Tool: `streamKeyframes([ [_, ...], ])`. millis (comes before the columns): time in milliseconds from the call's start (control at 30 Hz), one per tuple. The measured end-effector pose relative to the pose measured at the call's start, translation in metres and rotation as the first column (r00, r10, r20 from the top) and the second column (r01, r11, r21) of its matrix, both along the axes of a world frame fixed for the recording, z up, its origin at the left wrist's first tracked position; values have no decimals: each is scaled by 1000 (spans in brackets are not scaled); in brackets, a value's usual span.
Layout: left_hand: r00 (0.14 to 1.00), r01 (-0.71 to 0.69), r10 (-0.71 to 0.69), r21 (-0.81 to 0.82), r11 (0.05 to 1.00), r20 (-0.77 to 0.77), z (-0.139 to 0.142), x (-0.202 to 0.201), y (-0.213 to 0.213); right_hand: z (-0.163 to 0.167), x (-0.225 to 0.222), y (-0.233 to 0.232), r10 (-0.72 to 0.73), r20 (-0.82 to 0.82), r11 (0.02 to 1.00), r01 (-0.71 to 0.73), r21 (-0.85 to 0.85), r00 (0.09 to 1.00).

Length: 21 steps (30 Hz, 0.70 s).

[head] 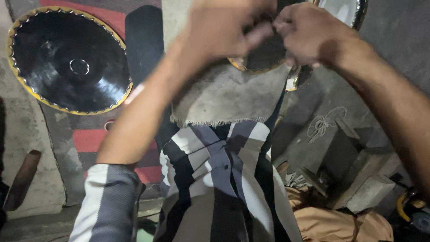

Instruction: The person sits on the floor with black lacquered decorative plates on a cushion. They wrap red tape around their fingertips, then use scissors to trim and apply red material onto the plate surfaces, rotating the plates and repositioning them as they work across each one.

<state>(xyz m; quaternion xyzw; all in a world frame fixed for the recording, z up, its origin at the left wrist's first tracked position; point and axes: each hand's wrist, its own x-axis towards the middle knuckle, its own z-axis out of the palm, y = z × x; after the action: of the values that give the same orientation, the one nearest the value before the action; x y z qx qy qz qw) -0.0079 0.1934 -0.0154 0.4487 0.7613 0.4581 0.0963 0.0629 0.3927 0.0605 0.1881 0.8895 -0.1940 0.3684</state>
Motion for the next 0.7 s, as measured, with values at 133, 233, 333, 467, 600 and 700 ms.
streamKeyframes([
  [133,865,-12,68,113,993,-497,-29,29,20,-1,1,2,-128,24,990,129,-53,992],
  [233,827,-43,120,151,988,-549,-51,33,28,-1,-3,6,-97,8,991,97,-96,995],
  [333,835,-80,168,187,979,-524,-60,31,29,3,-5,19,76,14,994,-75,-81,997],
  [467,869,-116,184,172,978,-460,-45,29,26,12,17,34,360,-328,914,-400,-64,874],
  [600,932,-246,268,115,962,-246,-26,23,3,-7,31,11,533,-488,833,-530,159,691],
  [700,770,-580,592,123,805,-237,-21,21,-14,-19,31,-18,530,-325,837,-422,348,784],
])
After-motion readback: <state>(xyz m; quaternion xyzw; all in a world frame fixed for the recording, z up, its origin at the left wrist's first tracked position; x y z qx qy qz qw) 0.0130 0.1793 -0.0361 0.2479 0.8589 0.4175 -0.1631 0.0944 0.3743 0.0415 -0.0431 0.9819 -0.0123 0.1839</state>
